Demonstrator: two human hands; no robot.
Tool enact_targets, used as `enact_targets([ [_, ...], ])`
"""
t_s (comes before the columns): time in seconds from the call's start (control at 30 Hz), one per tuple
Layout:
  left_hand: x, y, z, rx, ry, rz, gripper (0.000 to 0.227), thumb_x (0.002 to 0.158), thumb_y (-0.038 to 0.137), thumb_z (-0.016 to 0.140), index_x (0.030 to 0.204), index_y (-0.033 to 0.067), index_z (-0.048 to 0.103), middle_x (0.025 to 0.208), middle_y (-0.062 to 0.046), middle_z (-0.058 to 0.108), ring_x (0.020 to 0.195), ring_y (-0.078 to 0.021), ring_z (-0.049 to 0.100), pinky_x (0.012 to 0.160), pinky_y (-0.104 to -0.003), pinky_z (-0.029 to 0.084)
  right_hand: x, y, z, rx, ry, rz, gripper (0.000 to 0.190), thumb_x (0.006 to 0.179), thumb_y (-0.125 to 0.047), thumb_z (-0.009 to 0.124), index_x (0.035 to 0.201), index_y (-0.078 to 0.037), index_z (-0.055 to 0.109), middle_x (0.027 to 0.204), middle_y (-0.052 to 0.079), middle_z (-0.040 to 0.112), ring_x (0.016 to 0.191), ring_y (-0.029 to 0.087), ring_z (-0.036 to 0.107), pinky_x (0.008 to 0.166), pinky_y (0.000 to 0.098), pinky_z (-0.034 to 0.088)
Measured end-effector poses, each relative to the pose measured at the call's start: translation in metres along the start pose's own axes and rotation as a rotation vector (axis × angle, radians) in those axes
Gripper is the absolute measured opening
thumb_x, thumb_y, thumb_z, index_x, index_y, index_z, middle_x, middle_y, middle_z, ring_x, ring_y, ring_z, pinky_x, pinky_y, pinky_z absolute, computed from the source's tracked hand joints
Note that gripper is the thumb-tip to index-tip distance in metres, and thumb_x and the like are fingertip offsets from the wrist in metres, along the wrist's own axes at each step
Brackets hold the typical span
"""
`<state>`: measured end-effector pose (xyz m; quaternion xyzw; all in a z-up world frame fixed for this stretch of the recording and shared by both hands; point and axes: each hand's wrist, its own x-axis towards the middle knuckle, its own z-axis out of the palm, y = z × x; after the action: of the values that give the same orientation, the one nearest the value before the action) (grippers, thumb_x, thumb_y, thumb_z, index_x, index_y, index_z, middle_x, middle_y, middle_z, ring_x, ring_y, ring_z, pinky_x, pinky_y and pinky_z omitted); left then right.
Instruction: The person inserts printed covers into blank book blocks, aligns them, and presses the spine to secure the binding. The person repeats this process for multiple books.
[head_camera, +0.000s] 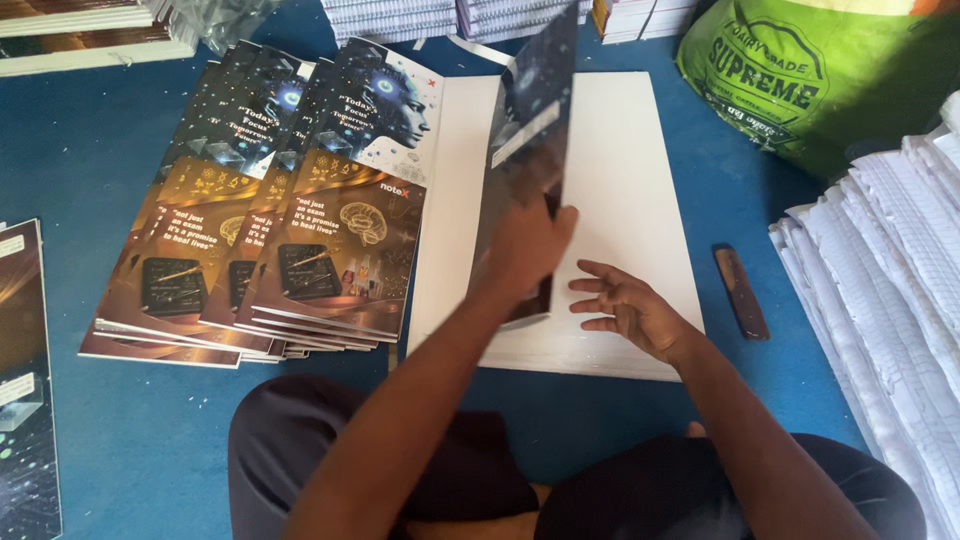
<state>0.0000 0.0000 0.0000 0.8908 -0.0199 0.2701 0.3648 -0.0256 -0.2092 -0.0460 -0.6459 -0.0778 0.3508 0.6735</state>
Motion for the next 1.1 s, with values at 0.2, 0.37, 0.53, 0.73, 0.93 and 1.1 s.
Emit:
enact_targets([
  [0.2, 0.035, -0.018, -0.066, 0.129, -0.311, -0.370, 0.035, 0.094, 0.032, 0.054, 0.108, 0.0013, 0.064, 0.093, -0.027, 0.072, 0.091, -0.0457, 0.072, 0.089, -0.054, 0.056, 0.007, 0.008, 0.004, -0.291, 0.200, 0.166, 0.085, 0.082, -0.034, 0.068, 0.155, -0.003, 0.038, 0.128, 0.016, 0.065, 0.114, 0.027, 0.065, 0.096, 0.0398, 0.055],
  [0.37, 0.041, -0.084, -0.099, 0.255, -0.194, -0.274, 0.024, 0.090, 0.018, 0.058, 0.104, 0.0025, 0.070, 0.101, -0.027, 0.072, 0.098, -0.0471, 0.069, 0.089, -0.055, 0.054, 0.012, 0.016, -0.001, -0.359, 0.203, 0.167, 0.083, 0.085, -0.038, 0.068, 0.154, -0.003, 0.039, 0.119, 0.011, 0.068, 0.109, 0.022, 0.067, 0.093, 0.0367, 0.058],
  [0.53, 0.044, -0.176, -0.129, 0.253, -0.150, -0.328, 0.022, 0.089, 0.016, 0.064, 0.107, 0.0061, 0.073, 0.101, -0.023, 0.073, 0.097, -0.0424, 0.071, 0.087, -0.052, 0.054, 0.014, 0.023, -0.006, -0.318, 0.196, 0.139, 0.077, 0.087, -0.033, 0.069, 0.151, -0.001, 0.042, 0.113, 0.011, 0.069, 0.108, 0.022, 0.067, 0.090, 0.0372, 0.058],
  [0.73, 0.032, -0.254, -0.192, 0.105, -0.118, -0.214, 0.044, 0.085, 0.014, 0.064, 0.128, 0.0059, 0.067, 0.113, -0.026, 0.070, 0.106, -0.0387, 0.070, 0.092, -0.047, 0.053, 0.014, 0.024, -0.005, -0.353, 0.208, 0.153, 0.072, 0.088, -0.031, 0.068, 0.150, -0.002, 0.046, 0.111, 0.008, 0.069, 0.106, 0.021, 0.067, 0.090, 0.0363, 0.058],
  [0.93, 0.015, -0.264, -0.233, 0.386, -0.156, -0.531, 0.035, 0.090, 0.027, 0.069, 0.116, 0.0038, 0.071, 0.110, -0.027, 0.071, 0.105, -0.0442, 0.067, 0.091, -0.053, 0.051, 0.014, 0.021, -0.004, -0.334, 0.208, 0.163, 0.070, 0.089, -0.028, 0.068, 0.150, -0.001, 0.046, 0.108, 0.010, 0.069, 0.104, 0.022, 0.068, 0.088, 0.0367, 0.059],
  [1.1, -0.011, -0.258, -0.225, 0.379, -0.128, -0.559, 0.040, 0.086, 0.030, 0.072, 0.118, 0.0057, 0.071, 0.121, -0.026, 0.066, 0.113, -0.0452, 0.063, 0.094, -0.053, 0.050, 0.016, 0.020, -0.004, -0.343, 0.220, 0.170, 0.070, 0.089, -0.026, 0.068, 0.149, 0.000, 0.046, 0.108, 0.009, 0.070, 0.103, 0.022, 0.069, 0.087, 0.0363, 0.060],
])
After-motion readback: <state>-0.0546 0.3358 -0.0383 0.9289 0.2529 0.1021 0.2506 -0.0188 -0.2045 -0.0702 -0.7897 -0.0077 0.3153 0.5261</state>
